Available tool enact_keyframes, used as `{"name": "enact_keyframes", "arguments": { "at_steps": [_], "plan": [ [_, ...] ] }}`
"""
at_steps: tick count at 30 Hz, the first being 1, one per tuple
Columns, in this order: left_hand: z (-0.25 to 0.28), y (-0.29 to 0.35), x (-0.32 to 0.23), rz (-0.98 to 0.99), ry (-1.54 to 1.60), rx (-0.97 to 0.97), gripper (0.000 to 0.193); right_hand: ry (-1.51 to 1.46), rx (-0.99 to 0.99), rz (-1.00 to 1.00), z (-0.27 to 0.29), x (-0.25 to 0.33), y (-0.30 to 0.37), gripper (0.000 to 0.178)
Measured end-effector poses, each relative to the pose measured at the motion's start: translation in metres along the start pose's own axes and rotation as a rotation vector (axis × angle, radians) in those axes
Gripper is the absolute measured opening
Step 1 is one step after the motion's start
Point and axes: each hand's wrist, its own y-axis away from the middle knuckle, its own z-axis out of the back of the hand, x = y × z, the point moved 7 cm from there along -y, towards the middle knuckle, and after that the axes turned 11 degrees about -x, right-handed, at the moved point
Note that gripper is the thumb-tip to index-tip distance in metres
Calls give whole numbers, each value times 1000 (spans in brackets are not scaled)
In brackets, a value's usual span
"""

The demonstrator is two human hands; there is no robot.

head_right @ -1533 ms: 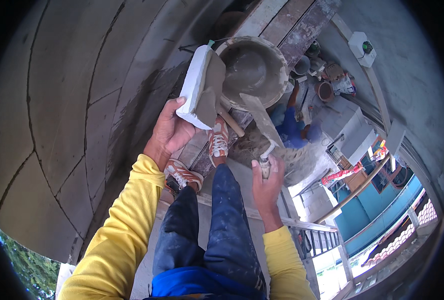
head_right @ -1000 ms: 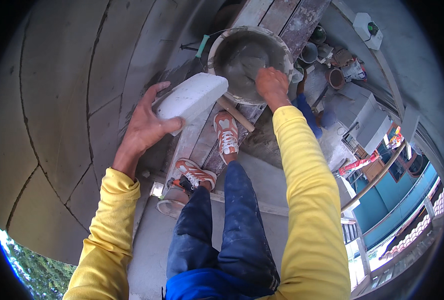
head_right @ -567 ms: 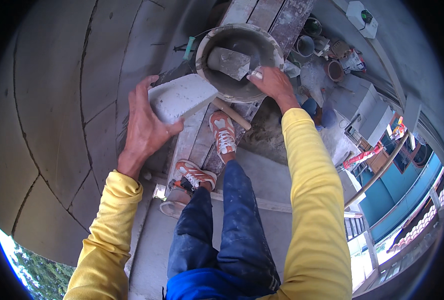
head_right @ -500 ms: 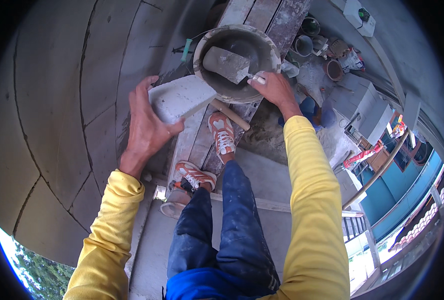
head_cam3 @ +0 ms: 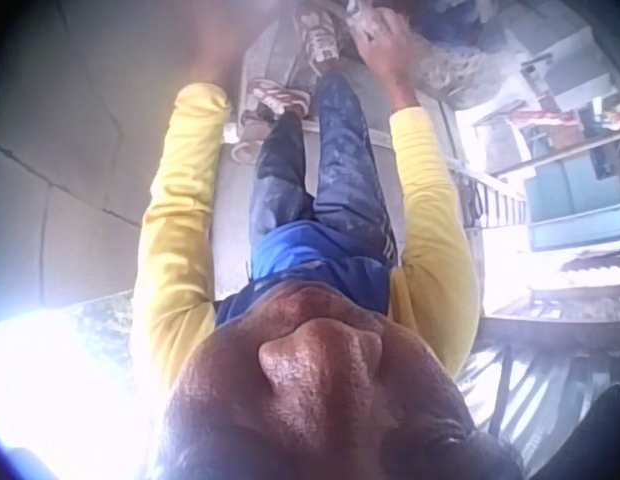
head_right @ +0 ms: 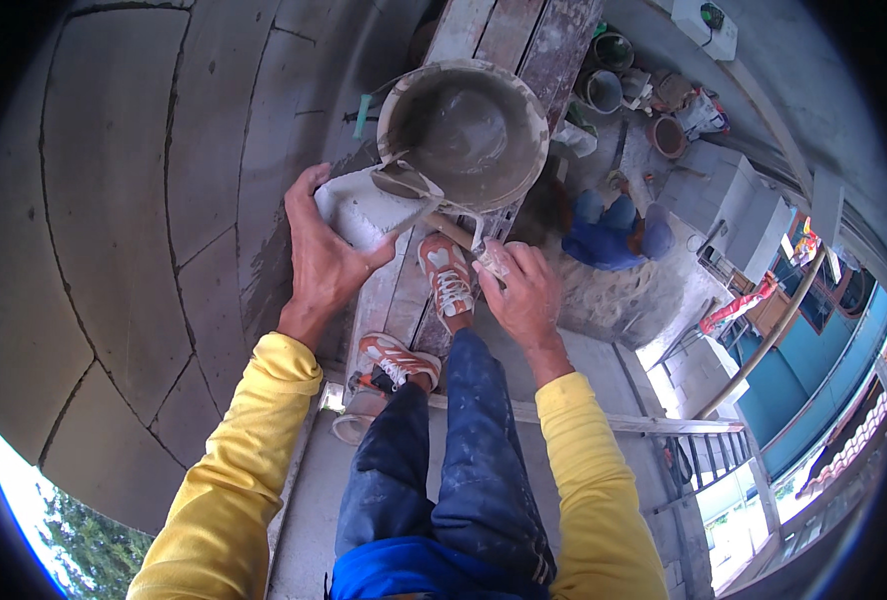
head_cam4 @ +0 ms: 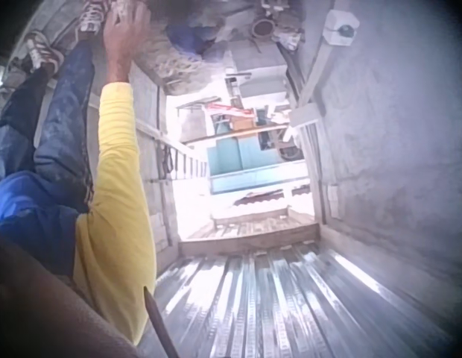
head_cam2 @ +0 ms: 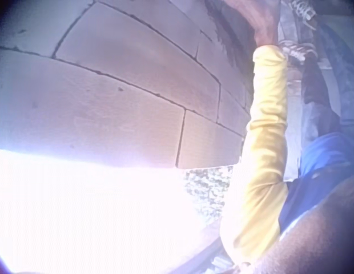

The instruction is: The person scoops mortar from a bucket onto a trowel and applies it to a concrete block, then places the block on a wall and taps it into position. The person repeats this process for additional blocks, smoothing the mortar joints and securing the blocks with nails and a hammer.

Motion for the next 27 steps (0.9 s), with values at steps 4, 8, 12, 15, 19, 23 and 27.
{"name": "enact_keyframes", "arguments": {
  "at_steps": [4, 8, 12, 15, 19, 23, 27],
  "plan": [
    [-1, 6, 8, 21, -16, -27, 108, -66, 1, 19, 9, 26, 11, 36],
    [3, 9, 17, 43, -25, -35, 107, -185, -29, -161, 21, 17, 28, 36],
    [0, 5, 18, 83, 17, -24, 105, -134, -19, -376, 9, -10, 36, 35],
    [-3, 2, 15, 88, 43, -33, 108, -103, -11, -372, -13, -24, 31, 36],
    [-1, 3, 9, 0, -96, -76, 114, -88, 51, -394, -48, -28, 29, 38],
    [1, 4, 2, -40, -247, -7, 113, -105, 59, -435, -68, -28, 36, 39],
    [6, 11, -5, -129, -271, 51, 105, -137, -23, -415, -75, -20, 45, 40]
  ]
}}
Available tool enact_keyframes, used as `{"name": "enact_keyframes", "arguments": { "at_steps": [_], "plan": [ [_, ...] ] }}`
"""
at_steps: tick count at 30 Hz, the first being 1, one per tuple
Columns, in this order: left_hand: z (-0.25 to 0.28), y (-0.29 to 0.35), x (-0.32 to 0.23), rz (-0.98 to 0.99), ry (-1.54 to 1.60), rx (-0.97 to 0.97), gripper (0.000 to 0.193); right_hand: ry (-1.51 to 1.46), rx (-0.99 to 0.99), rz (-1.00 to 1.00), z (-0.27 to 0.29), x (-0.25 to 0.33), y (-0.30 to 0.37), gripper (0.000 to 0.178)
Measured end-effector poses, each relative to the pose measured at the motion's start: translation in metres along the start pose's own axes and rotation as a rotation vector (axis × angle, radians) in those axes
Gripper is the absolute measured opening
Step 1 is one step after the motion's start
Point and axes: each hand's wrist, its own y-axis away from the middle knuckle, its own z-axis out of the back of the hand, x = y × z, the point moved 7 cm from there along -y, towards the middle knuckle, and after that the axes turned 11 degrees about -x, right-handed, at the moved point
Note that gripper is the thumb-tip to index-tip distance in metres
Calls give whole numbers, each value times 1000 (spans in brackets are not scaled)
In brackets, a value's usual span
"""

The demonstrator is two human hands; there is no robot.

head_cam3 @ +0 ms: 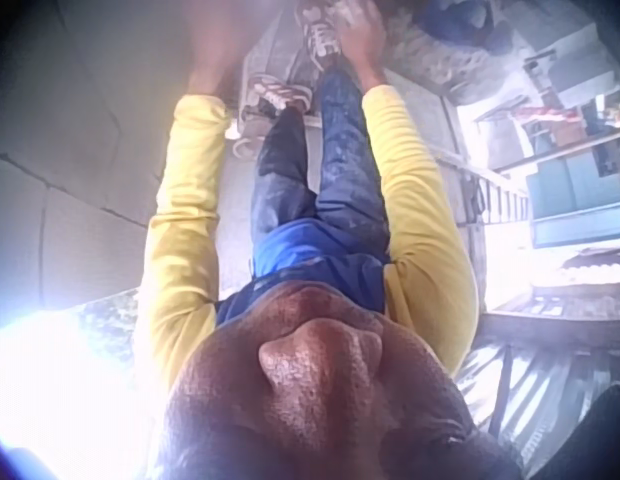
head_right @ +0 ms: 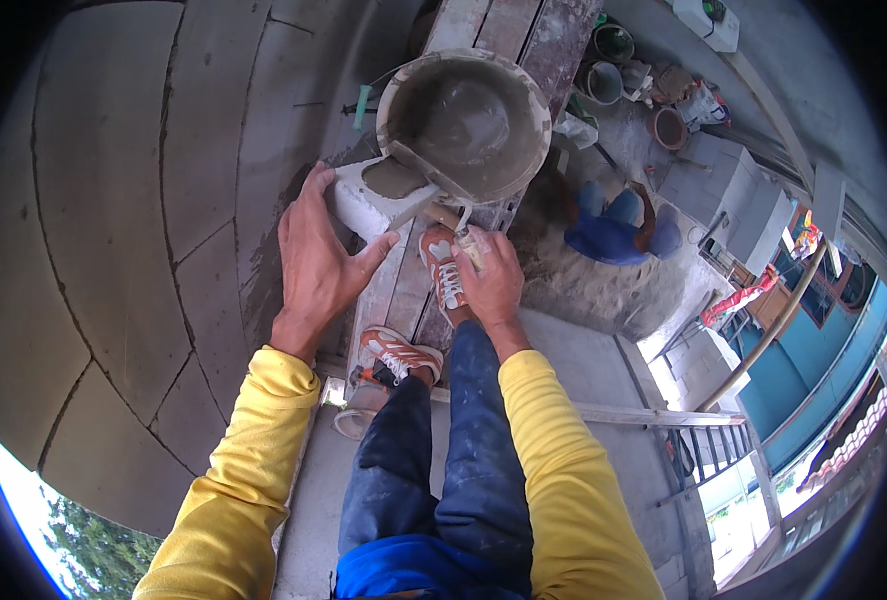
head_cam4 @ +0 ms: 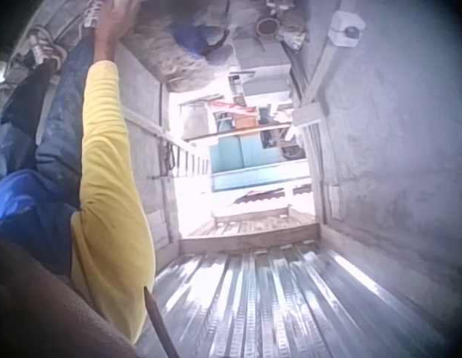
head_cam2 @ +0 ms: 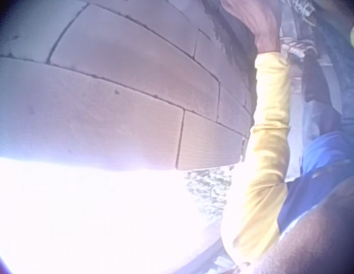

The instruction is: The person scoops mortar from a bucket onto a trowel and applies it to a concrete block, then places the block on a wall and taps it into position. The person repeats this process for additional blocks, smoothing the mortar joints and securing the blocks with nails and a hammer.

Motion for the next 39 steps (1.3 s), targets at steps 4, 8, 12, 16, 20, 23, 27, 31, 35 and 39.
{"name": "enact_keyframes", "arguments": {
  "at_steps": [4, 8, 12, 16, 20, 23, 27, 31, 35, 39],
  "plan": [
    [-2, 2, 6, 104, 83, 57, 104, 44, 12, 63, 3, 7, 10, 40],
    [-1, 6, 18, 236, 162, 1, 107, 150, 0, 135, 31, -5, 42, 40],
    [5, 9, 13, 212, 178, -1, 109, 217, -25, 130, 72, -14, 58, 44],
    [1, 19, 13, 223, 196, 1, 111, 118, 64, 1, 73, 8, 9, 39],
    [-7, 27, 12, 260, 197, 20, 115, 165, 280, 45, 61, 41, -41, 40],
    [-9, 29, 10, 245, 238, 6, 116, 86, 328, 61, 64, 54, -48, 41],
    [-10, 31, 14, 258, 245, -17, 119, 58, 330, 127, 82, 79, -40, 39],
    [-9, 27, 12, 294, 260, -32, 120, 97, 245, 262, 92, 97, -18, 40],
    [-9, 28, 16, 335, 258, -38, 120, 118, 176, 375, 98, 102, 19, 44],
    [-9, 32, 23, 357, 279, -35, 121, -29, 95, 284, 112, 102, 42, 47]
  ]
}}
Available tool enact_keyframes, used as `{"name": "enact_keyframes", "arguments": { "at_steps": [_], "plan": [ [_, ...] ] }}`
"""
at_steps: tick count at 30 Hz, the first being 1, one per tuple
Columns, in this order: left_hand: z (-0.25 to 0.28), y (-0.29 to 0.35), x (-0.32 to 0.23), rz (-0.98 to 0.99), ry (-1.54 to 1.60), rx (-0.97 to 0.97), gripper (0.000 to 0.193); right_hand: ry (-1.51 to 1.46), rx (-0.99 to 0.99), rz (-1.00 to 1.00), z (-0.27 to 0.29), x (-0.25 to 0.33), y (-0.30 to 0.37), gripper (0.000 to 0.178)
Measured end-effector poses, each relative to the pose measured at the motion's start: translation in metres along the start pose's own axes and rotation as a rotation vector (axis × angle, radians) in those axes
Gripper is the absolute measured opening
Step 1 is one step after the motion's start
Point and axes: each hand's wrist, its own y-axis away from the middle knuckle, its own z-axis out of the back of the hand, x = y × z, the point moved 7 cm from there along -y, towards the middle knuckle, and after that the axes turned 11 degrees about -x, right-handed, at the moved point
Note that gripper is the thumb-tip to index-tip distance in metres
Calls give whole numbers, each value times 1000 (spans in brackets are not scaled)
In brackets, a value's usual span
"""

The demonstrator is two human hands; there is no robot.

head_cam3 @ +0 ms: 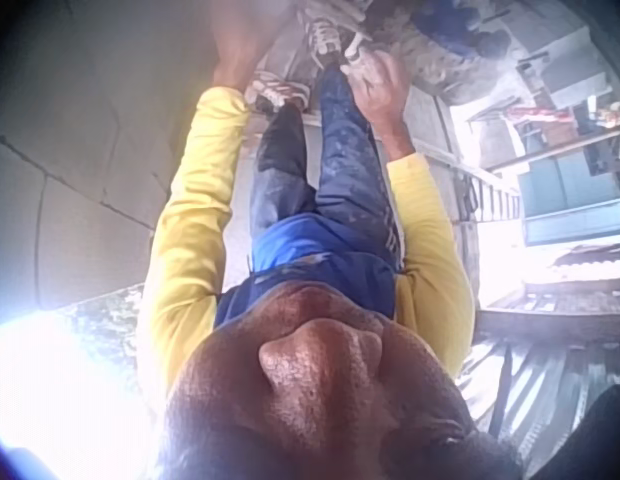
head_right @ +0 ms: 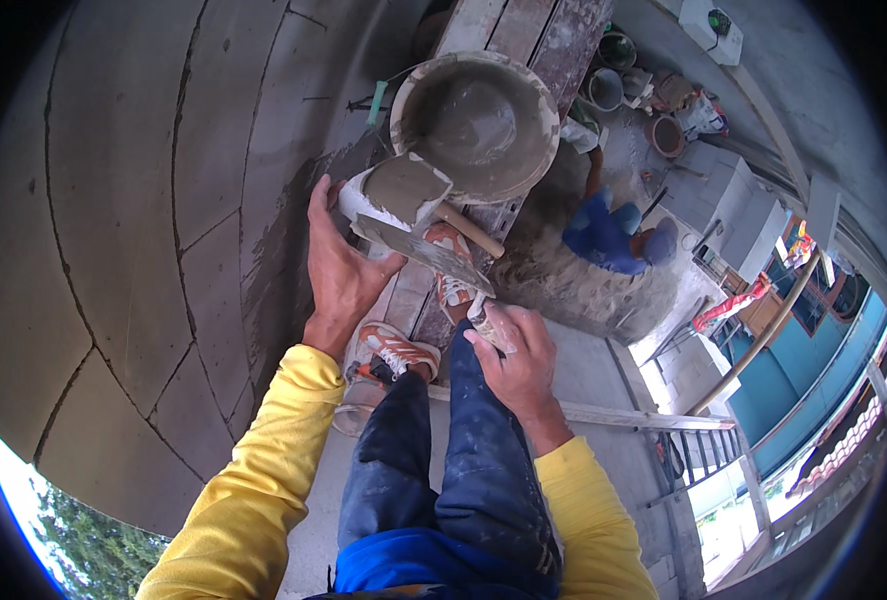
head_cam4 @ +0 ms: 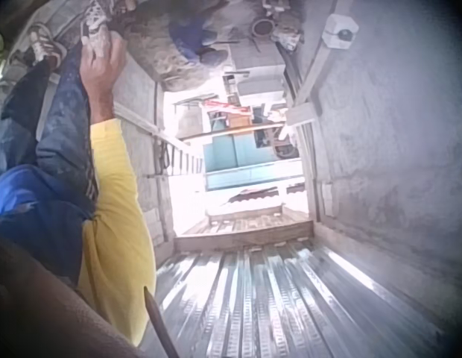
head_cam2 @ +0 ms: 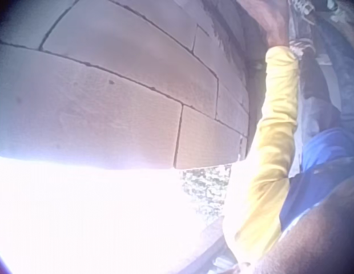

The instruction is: The person scoops mortar from a bucket onto a trowel and applies it to a concrete block, then places the block on a wall and taps it into position. The person repeats this process for additional blocks, smoothing the mortar joints and securing the blocks with nails and a hammer.

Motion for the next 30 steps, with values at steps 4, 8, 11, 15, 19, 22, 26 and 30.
{"name": "enact_keyframes", "arguments": {
  "at_steps": [4, 8, 11, 15, 19, 22, 26, 30],
  "plan": [
    [3, -3, -5, 6, -2, -22, 121, 63, -77, -163, -15, -34, -5, 46],
    [6, -4, 2, 29, 11, -11, 122, 109, -53, -152, -52, -79, -34, 43],
    [8, -7, 6, -28, 22, -29, 122, 152, 1, -98, -71, -92, -43, 42],
    [12, -5, 15, 36, 65, -28, 122, 208, 44, -46, -65, -103, -20, 41],
    [12, -2, 22, 39, 62, -22, 122, 262, 51, -167, -34, -109, 11, 41],
    [11, 1, 22, 8, 71, -20, 121, 177, 52, -195, -35, -106, -16, 42],
    [9, 0, 17, -14, 63, -1, 121, 122, 172, -136, -51, -102, -65, 42],
    [9, -1, 20, -5, 64, -11, 121, 63, 231, -94, -38, -70, -61, 43]
  ]
}}
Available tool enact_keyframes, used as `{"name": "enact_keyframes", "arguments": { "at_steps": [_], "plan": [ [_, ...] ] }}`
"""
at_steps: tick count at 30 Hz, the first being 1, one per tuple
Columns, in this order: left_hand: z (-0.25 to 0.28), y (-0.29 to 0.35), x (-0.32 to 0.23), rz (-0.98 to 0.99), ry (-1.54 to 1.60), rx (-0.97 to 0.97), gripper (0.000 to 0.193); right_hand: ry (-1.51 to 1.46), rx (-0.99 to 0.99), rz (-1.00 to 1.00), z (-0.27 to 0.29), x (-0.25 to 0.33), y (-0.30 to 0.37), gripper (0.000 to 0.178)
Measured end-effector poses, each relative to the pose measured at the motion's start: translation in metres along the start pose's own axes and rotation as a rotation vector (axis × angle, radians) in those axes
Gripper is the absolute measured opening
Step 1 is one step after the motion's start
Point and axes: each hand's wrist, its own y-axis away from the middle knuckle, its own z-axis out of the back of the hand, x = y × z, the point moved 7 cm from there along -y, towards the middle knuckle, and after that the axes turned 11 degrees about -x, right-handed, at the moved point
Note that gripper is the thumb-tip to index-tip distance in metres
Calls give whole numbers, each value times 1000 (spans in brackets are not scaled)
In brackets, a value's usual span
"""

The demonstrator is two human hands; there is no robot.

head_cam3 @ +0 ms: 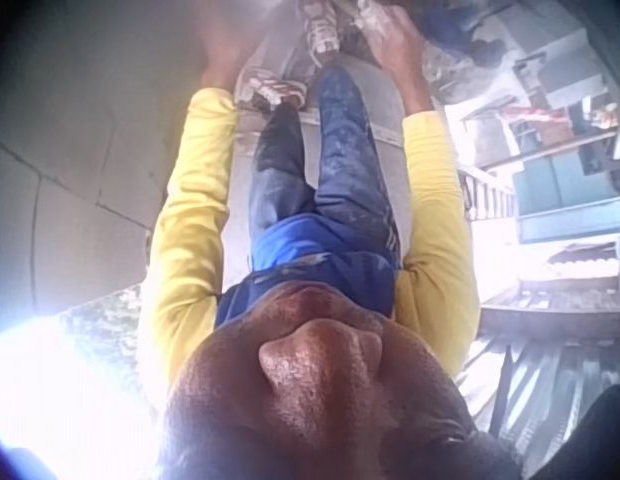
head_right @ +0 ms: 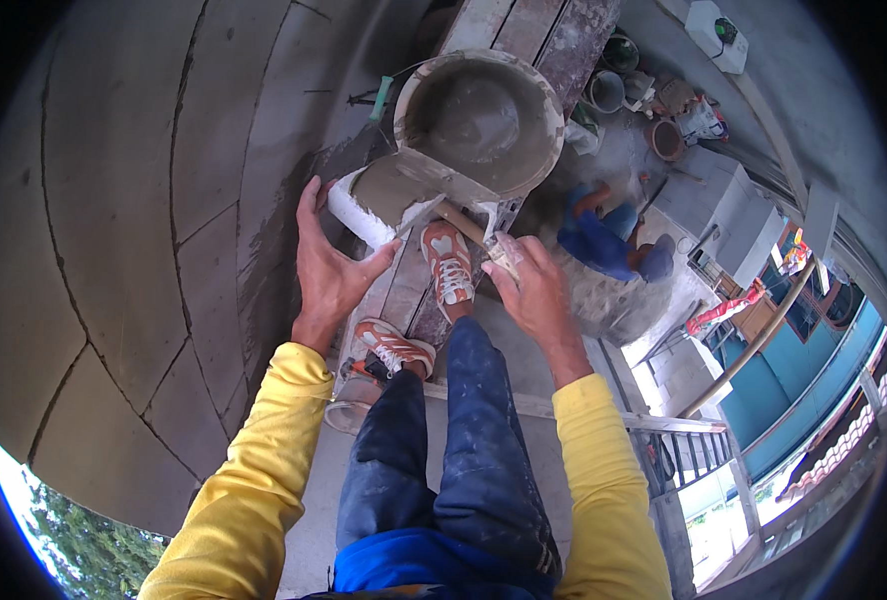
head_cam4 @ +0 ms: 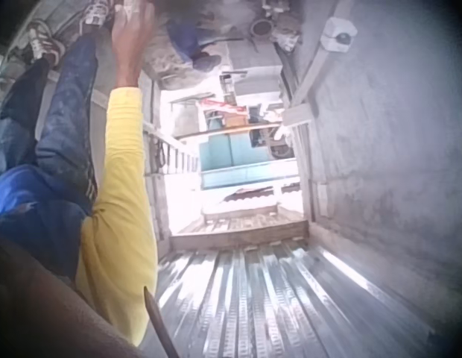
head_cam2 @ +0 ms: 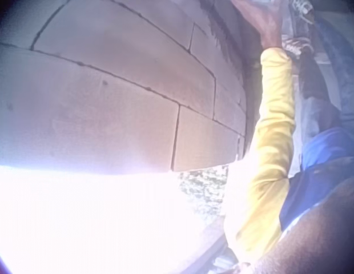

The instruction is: The person scoops mortar from a bucket onto a trowel and applies it to a concrete block, then places the block on a wall and taps it into position. The person repeats this process for additional blocks, smoothing the mortar joints and securing the blocks with nails and a hammer.

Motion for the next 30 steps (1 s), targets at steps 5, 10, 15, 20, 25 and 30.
{"name": "enact_keyframes", "arguments": {
  "at_steps": [5, 10, 15, 20, 25, 30],
  "plan": [
    [-3, 1, -4, 0, 7, -8, 123, 36, -79, 173, 22, 59, 14, 47],
    [-3, -2, -2, 54, 45, -20, 125, -38, -124, 207, 21, 72, 42, 47],
    [2, -6, -5, 71, 12, -59, 124, -9, -253, 54, 3, 38, 62, 47],
    [6, -7, 5, 112, 6, -55, 123, 35, -231, 119, -5, 37, 76, 46],
    [16, -4, 28, 137, 69, -43, 122, 5, -264, -137, 0, 3, 90, 44],
    [10, -8, 34, 146, 159, -2, 124, 37, -191, -46, -37, -44, 17, 47]
  ]
}}
